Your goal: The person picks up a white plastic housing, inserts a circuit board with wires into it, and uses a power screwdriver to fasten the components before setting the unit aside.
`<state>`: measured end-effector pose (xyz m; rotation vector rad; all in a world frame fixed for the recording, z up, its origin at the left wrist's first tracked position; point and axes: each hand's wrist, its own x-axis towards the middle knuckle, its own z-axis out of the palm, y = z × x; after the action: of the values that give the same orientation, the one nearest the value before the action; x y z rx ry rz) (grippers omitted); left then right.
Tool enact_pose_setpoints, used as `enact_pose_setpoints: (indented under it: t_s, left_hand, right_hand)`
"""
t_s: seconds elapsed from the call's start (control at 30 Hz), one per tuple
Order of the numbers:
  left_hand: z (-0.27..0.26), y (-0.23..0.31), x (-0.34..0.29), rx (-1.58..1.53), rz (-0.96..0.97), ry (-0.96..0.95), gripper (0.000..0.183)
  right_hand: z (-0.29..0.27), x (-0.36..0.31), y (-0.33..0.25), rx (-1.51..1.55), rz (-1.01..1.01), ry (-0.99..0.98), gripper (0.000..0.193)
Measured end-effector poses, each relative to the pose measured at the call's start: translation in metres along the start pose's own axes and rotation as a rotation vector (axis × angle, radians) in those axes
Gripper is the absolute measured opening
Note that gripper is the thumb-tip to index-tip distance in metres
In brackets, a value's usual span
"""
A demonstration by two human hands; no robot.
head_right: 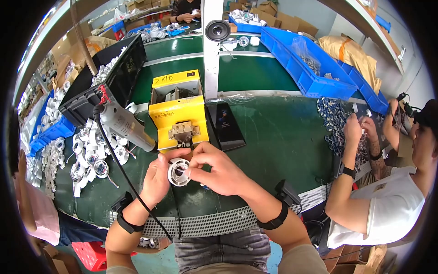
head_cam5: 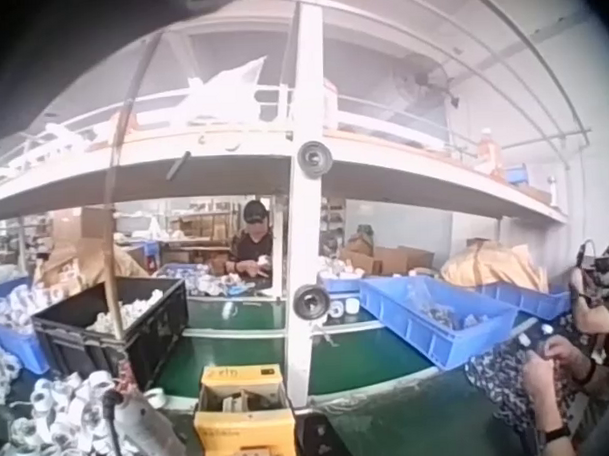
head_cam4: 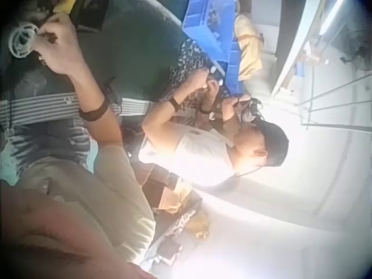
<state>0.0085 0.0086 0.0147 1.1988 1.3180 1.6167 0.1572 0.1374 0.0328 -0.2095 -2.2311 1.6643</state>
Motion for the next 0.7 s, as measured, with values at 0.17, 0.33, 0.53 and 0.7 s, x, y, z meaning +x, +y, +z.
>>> enact_pose_setpoints:
  t_s: [0.17,0.33,0.53,0.7]
  left_hand:
    - [0.007,0.001,-0.001,-0.019,0.058,-0.027,0.045]
    - [0.003,-0.002,-0.001,0.030,0.147,0.032,0.044]
    - [0.004,-0.007,-0.001,0.140,0.334,0.152,0.055]
    - [0.000,0.001,-0.002,0.266,0.321,0.127,0.050]
  right_hand:
    - [0.005,0.001,0.011,0.153,0.155,0.153,0.010]
    - [0.011,-0.001,0.013,0.121,0.045,0.058,0.009]
    - [0.011,0.002,0.006,0.302,0.048,0.102,0.010]
    - [0.013,0.003,0.013,0.183,-0.035,-0.030,0.010]
